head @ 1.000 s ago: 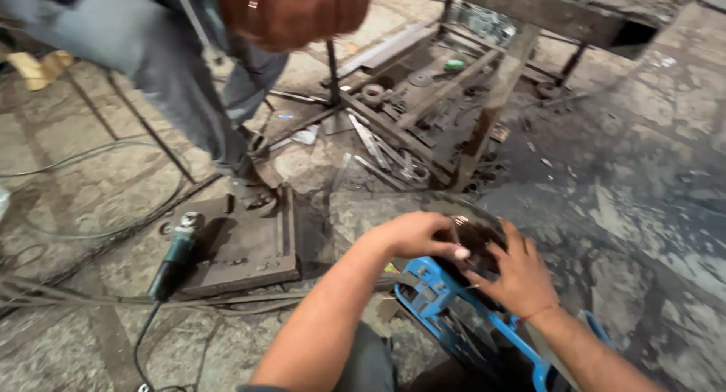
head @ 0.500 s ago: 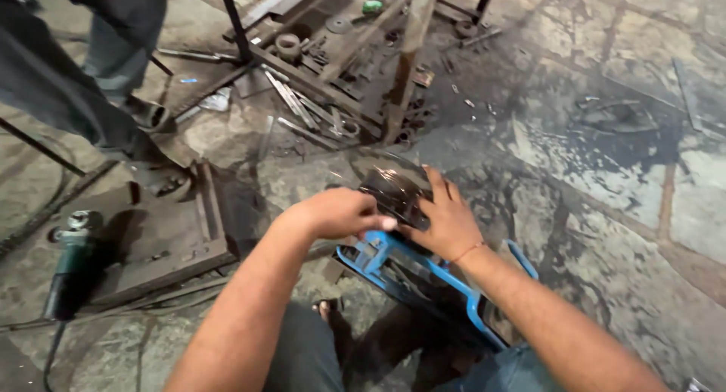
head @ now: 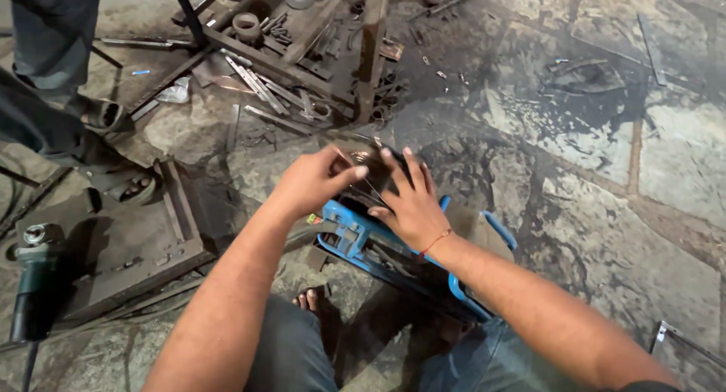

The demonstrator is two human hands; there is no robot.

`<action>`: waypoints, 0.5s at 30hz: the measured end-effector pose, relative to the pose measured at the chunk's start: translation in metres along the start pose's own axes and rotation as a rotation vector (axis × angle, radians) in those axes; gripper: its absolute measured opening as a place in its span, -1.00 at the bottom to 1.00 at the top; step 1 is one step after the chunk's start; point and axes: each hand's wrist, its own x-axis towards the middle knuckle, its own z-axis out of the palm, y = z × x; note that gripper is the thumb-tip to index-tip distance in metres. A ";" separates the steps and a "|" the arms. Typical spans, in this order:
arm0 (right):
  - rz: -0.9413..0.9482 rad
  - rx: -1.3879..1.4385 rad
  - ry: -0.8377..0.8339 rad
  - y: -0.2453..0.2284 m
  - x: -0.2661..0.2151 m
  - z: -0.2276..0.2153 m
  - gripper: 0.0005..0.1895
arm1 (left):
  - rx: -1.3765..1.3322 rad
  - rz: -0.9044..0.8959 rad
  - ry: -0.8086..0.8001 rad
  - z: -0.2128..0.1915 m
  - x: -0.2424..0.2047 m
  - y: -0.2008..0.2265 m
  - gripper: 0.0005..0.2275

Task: The person is winding copper wire from a large reel onto a smaller metal spool using a stand.

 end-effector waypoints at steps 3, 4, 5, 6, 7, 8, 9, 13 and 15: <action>-0.018 0.037 0.026 0.006 0.001 0.003 -0.66 | -0.398 0.008 0.089 0.008 0.008 -0.024 -0.67; -0.037 0.067 0.077 0.009 0.001 0.004 -0.70 | -0.632 0.045 0.106 0.010 0.012 -0.031 -0.73; -0.038 0.069 0.070 0.011 0.002 0.002 -0.70 | -0.636 0.039 0.108 0.008 0.011 -0.028 -0.73; -0.025 0.089 0.107 0.013 0.004 0.000 -0.74 | -0.743 0.047 0.146 0.005 0.011 -0.026 -0.75; -0.007 0.105 0.149 0.015 0.005 -0.003 -0.77 | -0.847 0.059 0.180 0.002 0.012 -0.022 -0.76; -0.004 0.105 0.148 0.018 0.006 -0.003 -0.77 | -0.849 0.058 0.177 -0.002 0.012 -0.021 -0.76; 0.037 0.134 0.165 0.021 0.006 -0.004 -0.79 | -0.905 0.057 0.254 -0.005 0.014 -0.020 -0.76; 0.153 0.314 0.182 0.033 0.010 -0.019 -0.82 | -1.038 0.085 0.486 -0.020 0.018 -0.029 -0.76; 0.201 0.431 0.174 0.042 0.006 -0.022 -0.81 | -1.052 0.080 0.516 -0.022 0.015 -0.037 -0.75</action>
